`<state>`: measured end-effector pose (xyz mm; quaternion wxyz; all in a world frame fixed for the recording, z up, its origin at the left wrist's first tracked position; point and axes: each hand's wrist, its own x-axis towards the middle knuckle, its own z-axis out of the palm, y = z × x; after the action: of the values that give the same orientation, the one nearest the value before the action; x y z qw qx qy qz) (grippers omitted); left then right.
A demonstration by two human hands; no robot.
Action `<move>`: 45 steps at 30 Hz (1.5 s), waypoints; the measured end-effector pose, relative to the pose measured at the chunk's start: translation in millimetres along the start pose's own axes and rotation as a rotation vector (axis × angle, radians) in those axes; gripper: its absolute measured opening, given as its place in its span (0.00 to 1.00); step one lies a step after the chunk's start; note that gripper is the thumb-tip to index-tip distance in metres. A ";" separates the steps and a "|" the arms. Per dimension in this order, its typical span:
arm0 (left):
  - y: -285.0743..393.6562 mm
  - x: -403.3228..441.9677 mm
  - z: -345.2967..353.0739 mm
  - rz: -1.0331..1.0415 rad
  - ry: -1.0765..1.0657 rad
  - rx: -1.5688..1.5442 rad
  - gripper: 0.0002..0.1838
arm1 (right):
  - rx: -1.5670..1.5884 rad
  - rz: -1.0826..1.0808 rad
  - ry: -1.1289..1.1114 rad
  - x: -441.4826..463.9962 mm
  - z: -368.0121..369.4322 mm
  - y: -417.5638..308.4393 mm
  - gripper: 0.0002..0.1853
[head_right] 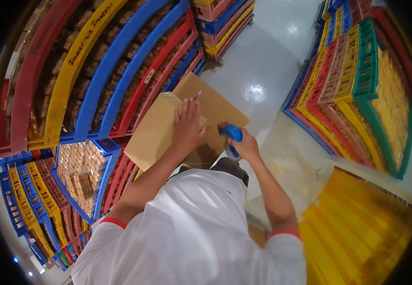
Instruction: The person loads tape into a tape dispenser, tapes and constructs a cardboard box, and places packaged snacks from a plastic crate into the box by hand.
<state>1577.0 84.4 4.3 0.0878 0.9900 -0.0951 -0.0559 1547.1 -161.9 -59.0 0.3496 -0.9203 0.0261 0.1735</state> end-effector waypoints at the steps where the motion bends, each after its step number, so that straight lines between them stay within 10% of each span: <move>1: 3.7 1.3 0.1 -0.001 -0.006 0.017 0.50 | 0.367 0.166 0.004 7.4 23.0 22.5 0.26; 4: 8.8 1.3 -5.1 -0.001 -0.037 0.048 0.53 | 1.312 0.337 0.161 -4.6 49.2 -18.1 0.24; 6: 9.5 2.3 -11.2 0.000 -0.055 0.070 0.55 | 1.403 0.306 0.184 10.2 51.8 -38.4 0.21; 13: 10.5 -10.2 -0.4 0.021 -0.058 0.116 0.60 | 0.920 0.174 -0.450 135.6 27.0 -84.6 0.23; 18: -11.0 -6.1 -24.5 0.030 -0.105 -0.060 0.60 | 0.846 0.116 -0.230 177.9 52.4 -136.8 0.24; 22: -113.9 -3.5 -27.4 -0.321 0.403 -0.382 0.28 | 0.754 -0.205 0.281 116.8 -20.7 -175.5 0.27; 27: -134.4 -10.3 -19.9 -0.477 0.055 -0.316 0.20 | 0.043 -0.858 0.225 16.9 -12.4 -151.5 0.37; 34: -133.7 -15.7 -25.3 -0.456 0.078 -0.354 0.19 | 0.255 -0.902 0.332 109.5 42.8 -265.3 0.29; 39: -127.8 -13.4 -17.6 -0.328 0.304 -0.342 0.12 | 0.446 -0.549 0.124 124.8 21.7 -230.3 0.23; 42: -124.5 2.9 -35.9 0.259 0.432 -0.196 0.15 | 0.640 -0.007 -0.294 116.3 -18.7 -136.7 0.22; 45: -118.4 21.6 -35.2 -0.101 0.140 -0.462 0.14 | 0.856 0.182 -0.447 112.5 -9.8 -109.8 0.21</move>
<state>1623.7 200.2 14.8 0.3151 0.9487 -0.0239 -0.0118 1674.2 -77.2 -20.5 0.6769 -0.6282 0.0997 0.3705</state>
